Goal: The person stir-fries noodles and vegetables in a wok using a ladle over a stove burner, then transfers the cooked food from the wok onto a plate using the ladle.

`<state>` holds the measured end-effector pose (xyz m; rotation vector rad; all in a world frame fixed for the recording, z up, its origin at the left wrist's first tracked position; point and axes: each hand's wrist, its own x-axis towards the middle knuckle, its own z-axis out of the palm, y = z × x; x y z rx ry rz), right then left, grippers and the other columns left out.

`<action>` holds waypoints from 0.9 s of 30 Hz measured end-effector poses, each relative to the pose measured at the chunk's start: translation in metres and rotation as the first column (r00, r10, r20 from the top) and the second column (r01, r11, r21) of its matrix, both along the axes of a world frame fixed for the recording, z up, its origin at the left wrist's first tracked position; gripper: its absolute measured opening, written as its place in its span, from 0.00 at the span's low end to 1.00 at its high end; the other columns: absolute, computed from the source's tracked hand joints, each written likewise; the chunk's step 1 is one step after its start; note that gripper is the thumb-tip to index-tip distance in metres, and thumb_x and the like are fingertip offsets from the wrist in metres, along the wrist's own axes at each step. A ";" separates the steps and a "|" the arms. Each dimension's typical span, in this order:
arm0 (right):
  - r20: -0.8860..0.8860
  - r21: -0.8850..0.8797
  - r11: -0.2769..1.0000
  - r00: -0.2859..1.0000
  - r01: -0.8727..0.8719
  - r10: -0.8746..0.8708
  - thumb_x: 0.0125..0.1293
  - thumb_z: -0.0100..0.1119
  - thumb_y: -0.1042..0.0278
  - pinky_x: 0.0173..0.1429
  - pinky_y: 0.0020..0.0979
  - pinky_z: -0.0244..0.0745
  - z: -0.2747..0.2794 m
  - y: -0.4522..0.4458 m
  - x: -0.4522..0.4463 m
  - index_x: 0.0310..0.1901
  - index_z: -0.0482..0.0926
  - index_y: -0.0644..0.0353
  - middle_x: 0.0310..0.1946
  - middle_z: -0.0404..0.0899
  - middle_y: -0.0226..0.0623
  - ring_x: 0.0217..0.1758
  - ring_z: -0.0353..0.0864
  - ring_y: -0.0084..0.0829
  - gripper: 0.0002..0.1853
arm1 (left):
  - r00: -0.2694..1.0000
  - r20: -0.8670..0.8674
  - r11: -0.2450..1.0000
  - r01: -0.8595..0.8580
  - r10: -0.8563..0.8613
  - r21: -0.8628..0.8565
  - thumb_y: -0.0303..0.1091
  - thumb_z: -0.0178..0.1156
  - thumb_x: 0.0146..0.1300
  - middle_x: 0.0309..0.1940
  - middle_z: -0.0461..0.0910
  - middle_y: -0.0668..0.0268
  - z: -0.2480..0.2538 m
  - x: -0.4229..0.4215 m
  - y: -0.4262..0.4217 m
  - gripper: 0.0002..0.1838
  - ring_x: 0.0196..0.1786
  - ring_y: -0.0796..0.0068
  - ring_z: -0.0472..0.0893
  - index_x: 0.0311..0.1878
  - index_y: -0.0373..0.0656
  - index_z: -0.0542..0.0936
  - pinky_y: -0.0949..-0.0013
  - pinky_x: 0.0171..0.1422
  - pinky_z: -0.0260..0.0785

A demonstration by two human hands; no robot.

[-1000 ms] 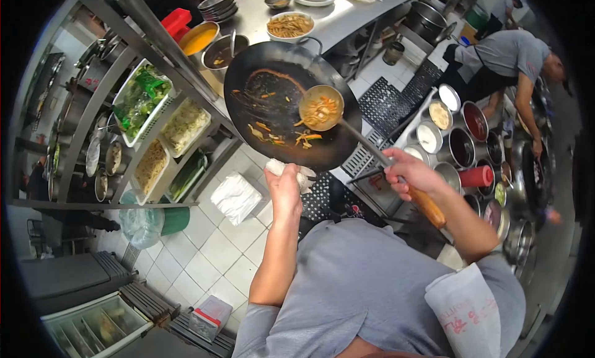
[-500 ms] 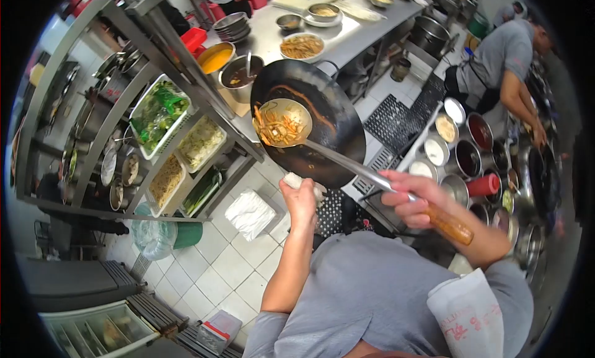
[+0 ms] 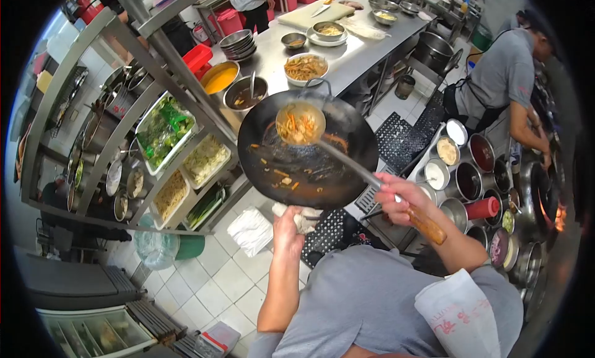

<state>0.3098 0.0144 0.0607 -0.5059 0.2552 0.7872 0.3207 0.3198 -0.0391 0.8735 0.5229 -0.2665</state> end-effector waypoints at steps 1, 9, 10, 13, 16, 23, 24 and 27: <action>0.045 -0.127 0.991 0.998 0.049 -0.044 0.80 0.49 0.69 0.13 0.22 0.62 0.017 -0.001 0.015 0.69 0.66 0.44 0.29 0.66 0.25 0.16 0.61 0.13 0.19 | 1.000 -0.003 1.000 0.012 -0.012 -0.007 0.29 0.55 0.65 0.42 0.85 0.51 -0.002 -0.002 0.000 0.14 0.40 0.54 0.86 0.50 0.31 0.78 0.54 0.38 0.80; 0.597 -0.739 0.512 0.779 0.439 0.193 0.69 0.60 0.75 0.18 0.28 0.66 0.023 -0.017 0.217 0.67 0.70 0.60 0.25 0.73 0.27 0.16 0.71 0.19 0.25 | 0.993 -0.119 0.989 -0.032 0.015 -0.148 0.32 0.56 0.65 0.41 0.83 0.54 0.000 -0.008 -0.012 0.13 0.42 0.54 0.85 0.49 0.36 0.77 0.53 0.40 0.78; 0.600 -0.761 0.467 0.763 0.451 0.240 0.68 0.61 0.75 0.18 0.28 0.67 0.011 -0.023 0.244 0.67 0.70 0.61 0.25 0.74 0.28 0.16 0.71 0.20 0.25 | 0.992 -0.126 0.987 -0.038 0.018 -0.156 0.31 0.56 0.64 0.42 0.83 0.54 0.002 -0.009 -0.015 0.13 0.42 0.53 0.84 0.49 0.36 0.77 0.53 0.40 0.78; 0.604 -0.794 0.331 0.726 0.511 0.330 0.65 0.62 0.76 0.20 0.28 0.68 -0.027 -0.037 0.298 0.69 0.72 0.62 0.25 0.77 0.32 0.15 0.73 0.22 0.28 | 0.991 -0.129 0.990 -0.050 0.034 -0.129 0.31 0.57 0.64 0.44 0.83 0.54 0.004 -0.012 -0.020 0.15 0.44 0.52 0.84 0.52 0.36 0.76 0.53 0.40 0.77; 0.619 -0.785 0.260 0.714 0.562 0.327 0.63 0.62 0.75 0.21 0.30 0.70 -0.053 -0.037 0.311 0.71 0.71 0.61 0.22 0.78 0.32 0.16 0.75 0.24 0.32 | 0.985 -0.155 0.988 -0.093 0.074 -0.122 0.30 0.56 0.63 0.46 0.82 0.52 0.006 -0.012 -0.026 0.17 0.45 0.52 0.84 0.55 0.35 0.75 0.53 0.39 0.78; 0.531 -0.846 0.209 0.735 0.490 0.423 0.63 0.60 0.72 0.26 0.33 0.77 -0.054 -0.062 0.329 0.73 0.72 0.56 0.24 0.80 0.37 0.17 0.78 0.27 0.33 | 0.980 -0.164 0.985 -0.131 0.111 -0.116 0.29 0.55 0.63 0.46 0.83 0.51 0.009 -0.010 -0.038 0.16 0.46 0.51 0.85 0.53 0.34 0.75 0.51 0.40 0.79; 0.536 -0.837 0.170 0.719 0.520 0.442 0.62 0.60 0.72 0.26 0.34 0.77 -0.050 -0.063 0.329 0.73 0.72 0.55 0.25 0.80 0.38 0.17 0.79 0.28 0.34 | 0.976 -0.180 0.986 -0.138 0.120 -0.094 0.29 0.56 0.63 0.46 0.83 0.51 0.009 -0.011 -0.040 0.16 0.45 0.50 0.85 0.53 0.34 0.75 0.50 0.41 0.79; 0.547 -0.814 0.097 0.699 0.573 0.460 0.61 0.60 0.70 0.34 0.37 0.81 -0.041 -0.061 0.315 0.73 0.74 0.52 0.27 0.82 0.43 0.23 0.84 0.38 0.34 | 0.961 -0.243 0.986 -0.152 0.130 -0.073 0.29 0.56 0.63 0.45 0.83 0.50 0.011 -0.012 -0.044 0.15 0.44 0.50 0.85 0.52 0.33 0.76 0.48 0.43 0.80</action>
